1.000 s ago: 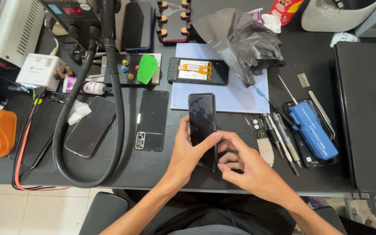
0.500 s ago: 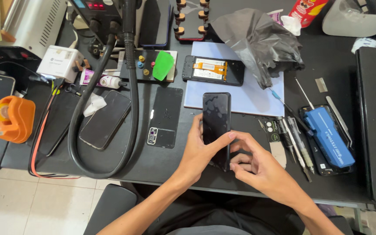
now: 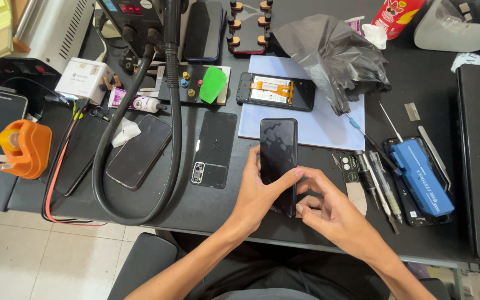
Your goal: The person uses a small screwdriver to remove and replace screws on a smartphone, applies adhesive from a tube to the chassis, and fits the screen and back cover onto the device.
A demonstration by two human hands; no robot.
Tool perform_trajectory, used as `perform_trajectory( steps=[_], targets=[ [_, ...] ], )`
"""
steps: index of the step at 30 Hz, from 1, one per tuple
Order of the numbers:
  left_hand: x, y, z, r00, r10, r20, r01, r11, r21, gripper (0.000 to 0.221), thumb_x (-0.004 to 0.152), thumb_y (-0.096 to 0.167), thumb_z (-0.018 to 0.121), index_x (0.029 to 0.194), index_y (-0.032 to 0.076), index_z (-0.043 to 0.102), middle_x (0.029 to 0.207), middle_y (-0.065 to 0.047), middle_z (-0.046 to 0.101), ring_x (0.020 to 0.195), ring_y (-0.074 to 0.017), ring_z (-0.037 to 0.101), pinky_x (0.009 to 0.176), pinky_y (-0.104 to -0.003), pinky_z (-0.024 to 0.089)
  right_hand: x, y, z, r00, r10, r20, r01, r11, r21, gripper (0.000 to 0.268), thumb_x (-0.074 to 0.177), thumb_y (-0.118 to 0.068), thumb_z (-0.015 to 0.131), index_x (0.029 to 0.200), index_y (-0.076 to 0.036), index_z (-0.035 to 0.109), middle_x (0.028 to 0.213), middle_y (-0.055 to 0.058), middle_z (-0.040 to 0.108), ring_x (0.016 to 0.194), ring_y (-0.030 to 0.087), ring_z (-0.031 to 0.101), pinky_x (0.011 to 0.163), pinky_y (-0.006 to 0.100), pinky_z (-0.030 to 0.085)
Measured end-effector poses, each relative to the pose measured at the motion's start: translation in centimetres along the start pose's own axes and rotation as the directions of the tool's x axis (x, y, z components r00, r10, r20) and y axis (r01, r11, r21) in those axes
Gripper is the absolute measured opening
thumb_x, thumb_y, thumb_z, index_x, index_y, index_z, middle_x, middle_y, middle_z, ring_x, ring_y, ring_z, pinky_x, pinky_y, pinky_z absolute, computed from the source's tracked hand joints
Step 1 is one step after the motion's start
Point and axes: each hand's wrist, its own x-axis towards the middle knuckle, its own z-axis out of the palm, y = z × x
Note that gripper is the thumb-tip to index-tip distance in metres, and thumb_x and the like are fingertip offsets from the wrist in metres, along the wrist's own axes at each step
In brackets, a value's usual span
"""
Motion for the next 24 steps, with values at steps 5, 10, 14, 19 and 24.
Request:
perform_trajectory(
  steps=[5, 10, 14, 19, 24],
  targets=[
    [-0.1, 0.2, 0.0, 0.999, -0.039, -0.008, 0.039, 0.999, -0.005, 0.071, 0.081, 0.021, 0.084, 0.136, 0.001, 0.045, 0.116, -0.011, 0.065, 0.106, -0.0149, 0.064, 0.092, -0.031, 0.055, 0.0, 0.4, -0.2, 1.0, -0.005, 0.002, 0.005, 1.0, -0.028, 0.064, 0.088, 0.008, 0.062, 0.147, -0.007, 0.043, 0.11, 0.005, 0.051, 0.089, 0.012, 0.058, 0.081, 0.027, 0.052],
    [0.0, -0.6, -0.1, 1.0, 0.008, -0.006, -0.008, 1.0, -0.023, 0.056, 0.091, 0.023, 0.075, 0.134, 0.002, 0.047, 0.122, -0.009, 0.063, 0.114, -0.0136, 0.06, 0.098, -0.029, 0.05, 0.9, 1.9, -1.4, 0.998, -0.04, -0.041, 0.036, 0.996, -0.078, 0.058, 0.09, 0.003, 0.064, 0.145, -0.005, 0.046, 0.115, 0.005, 0.052, 0.091, 0.01, 0.056, 0.079, 0.025, 0.051],
    [-0.1, -1.3, 0.1, 1.0, 0.022, 0.015, -0.022, 0.999, -0.023, 0.046, 0.1, 0.027, 0.067, 0.132, 0.001, 0.047, 0.121, -0.008, 0.063, 0.113, -0.0117, 0.058, 0.095, -0.028, 0.05, 1.9, 2.6, -1.8, 0.969, -0.048, -0.243, -0.007, 0.976, -0.218, 0.049, 0.093, -0.008, 0.065, 0.14, -0.005, 0.05, 0.12, 0.003, 0.06, 0.105, 0.005, 0.058, 0.083, 0.023, 0.055],
    [0.4, 0.3, -1.3, 0.992, -0.013, 0.122, -0.026, 0.95, 0.311, 0.043, 0.099, 0.034, 0.066, 0.121, -0.001, 0.055, 0.099, -0.011, 0.067, 0.086, -0.0139, 0.06, 0.075, -0.032, 0.052, 2.6, 3.0, -2.1, 0.942, 0.067, -0.33, -0.123, 0.981, -0.15, 0.05, 0.097, -0.02, 0.056, 0.146, -0.011, 0.049, 0.125, -0.001, 0.066, 0.099, 0.008, 0.059, 0.078, 0.023, 0.051],
    [1.0, 3.7, -3.6, 0.957, 0.184, 0.226, -0.284, 0.759, 0.586, 0.042, 0.098, 0.039, 0.067, 0.102, -0.002, 0.069, 0.091, -0.011, 0.069, 0.077, -0.0172, 0.066, 0.072, -0.032, 0.055, 3.1, 3.6, -2.7, 0.945, 0.053, -0.323, -0.07, 0.997, -0.041, 0.049, 0.099, -0.021, 0.054, 0.145, -0.005, 0.052, 0.126, 0.0, 0.066, 0.109, 0.006, 0.058, 0.091, 0.022, 0.045]
  ],
)
